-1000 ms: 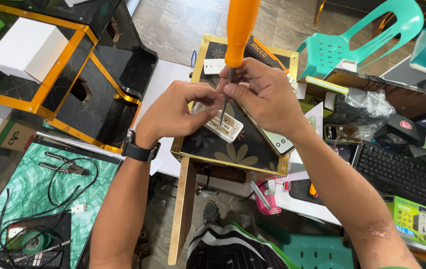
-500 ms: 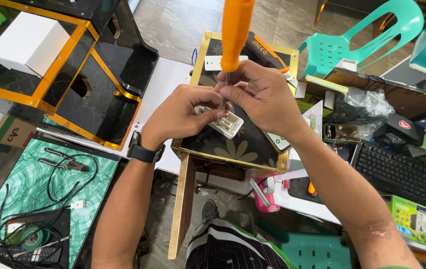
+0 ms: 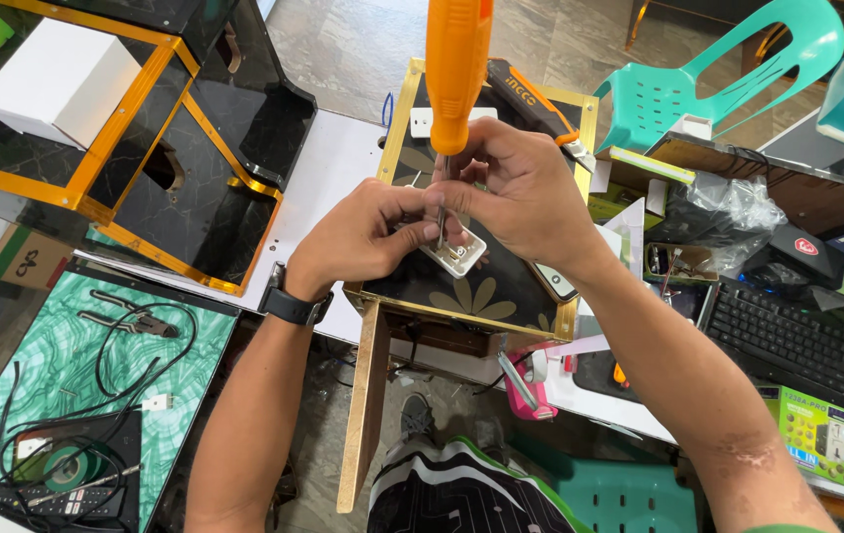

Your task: The person unscrews and opens a white extension socket housing with a screwdriver, then handles a black power cable, strips its insulation with pliers, and twists the exposed wire strands by hand while working over a cluttered workbench.

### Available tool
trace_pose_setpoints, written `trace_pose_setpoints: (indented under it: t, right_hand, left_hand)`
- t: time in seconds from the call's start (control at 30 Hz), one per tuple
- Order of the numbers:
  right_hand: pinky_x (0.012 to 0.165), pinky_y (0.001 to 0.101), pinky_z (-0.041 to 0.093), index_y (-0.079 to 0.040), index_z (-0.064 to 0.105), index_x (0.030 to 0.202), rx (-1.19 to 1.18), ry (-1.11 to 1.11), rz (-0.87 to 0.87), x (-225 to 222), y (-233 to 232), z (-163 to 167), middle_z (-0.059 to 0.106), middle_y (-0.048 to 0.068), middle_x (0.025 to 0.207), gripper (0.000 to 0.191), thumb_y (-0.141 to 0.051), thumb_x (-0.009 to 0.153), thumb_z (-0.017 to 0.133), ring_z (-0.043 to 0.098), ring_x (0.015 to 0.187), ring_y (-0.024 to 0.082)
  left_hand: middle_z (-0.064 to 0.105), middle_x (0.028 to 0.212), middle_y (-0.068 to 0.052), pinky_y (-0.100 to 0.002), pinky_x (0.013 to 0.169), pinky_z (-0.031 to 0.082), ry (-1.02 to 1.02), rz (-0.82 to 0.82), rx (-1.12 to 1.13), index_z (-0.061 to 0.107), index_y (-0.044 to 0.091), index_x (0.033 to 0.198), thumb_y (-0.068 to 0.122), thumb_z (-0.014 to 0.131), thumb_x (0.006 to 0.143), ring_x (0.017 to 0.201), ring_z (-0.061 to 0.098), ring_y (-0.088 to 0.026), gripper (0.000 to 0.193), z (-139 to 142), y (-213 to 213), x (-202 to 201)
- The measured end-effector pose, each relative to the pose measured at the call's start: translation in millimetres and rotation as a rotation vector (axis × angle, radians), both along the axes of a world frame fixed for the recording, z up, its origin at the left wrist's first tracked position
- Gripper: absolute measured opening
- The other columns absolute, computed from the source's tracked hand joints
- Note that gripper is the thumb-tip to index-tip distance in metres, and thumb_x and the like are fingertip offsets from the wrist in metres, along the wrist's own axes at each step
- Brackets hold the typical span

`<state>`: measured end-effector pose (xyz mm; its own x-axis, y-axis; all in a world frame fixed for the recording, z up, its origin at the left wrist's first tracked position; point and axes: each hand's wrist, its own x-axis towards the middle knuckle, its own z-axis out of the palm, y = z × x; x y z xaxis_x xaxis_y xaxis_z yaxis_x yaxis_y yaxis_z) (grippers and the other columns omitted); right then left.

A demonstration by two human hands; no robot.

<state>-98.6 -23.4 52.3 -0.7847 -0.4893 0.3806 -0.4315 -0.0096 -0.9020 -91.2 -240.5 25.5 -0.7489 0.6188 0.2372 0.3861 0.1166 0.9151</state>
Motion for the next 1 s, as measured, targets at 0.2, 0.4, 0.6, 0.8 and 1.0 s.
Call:
trace_pose_setpoints:
  t: [0.2,0.4,0.6,0.8,1.0]
  right_hand:
    - [0.084,0.0253,0.057,0.002,0.065,0.105,-0.061,-0.036,0.025,0,0,-4,0.069,0.004,0.100,0.013,0.004,0.096,0.076,0.066,0.093,0.008]
    - [0.077,0.0245,0.059,0.004,0.066,0.102,-0.024,-0.025,0.001,3,-3,-2,0.072,0.005,0.095,0.007,0.005,0.098,0.071,0.070,0.086,0.009]
    - [0.079,0.0252,0.059,0.005,0.070,0.108,0.132,0.133,-0.040,4,-2,6,0.075,0.007,0.091,0.007,0.004,0.102,0.067,0.072,0.084,0.010]
    - [0.086,0.0246,0.058,0.003,0.068,0.112,0.018,-0.069,0.048,4,0,8,0.072,0.004,0.097,0.013,0.001,0.099,0.066,0.070,0.091,0.009]
    - [0.073,0.0242,0.058,0.005,0.076,0.100,0.015,-0.049,-0.079,1,-2,5,0.068,0.005,0.097,0.013,0.004,0.088,0.079,0.069,0.085,0.009]
  left_hand:
    - [0.081,0.097,-0.007,-0.029,0.086,0.060,0.113,0.034,-0.068,0.073,0.002,0.109,-0.002,0.063,0.095,0.091,0.078,-0.016,0.018,-1,0,-2]
    - [0.080,0.101,-0.008,-0.031,0.091,0.061,0.105,-0.003,-0.002,0.068,0.001,0.112,-0.005,0.060,0.095,0.100,0.079,-0.019,0.020,-4,3,-4]
    - [0.076,0.091,-0.006,-0.030,0.087,0.062,0.086,0.051,0.009,0.062,0.000,0.100,-0.003,0.065,0.094,0.098,0.079,-0.017,0.007,-3,3,-3]
    - [0.075,0.087,-0.006,-0.029,0.079,0.060,0.077,0.130,-0.073,0.063,0.000,0.095,0.002,0.072,0.094,0.087,0.076,-0.014,0.010,0,5,-1]
    - [0.078,0.095,-0.004,-0.026,0.082,0.059,-0.036,0.089,0.037,0.066,0.004,0.119,0.003,0.072,0.093,0.091,0.073,-0.010,0.026,-4,9,-1]
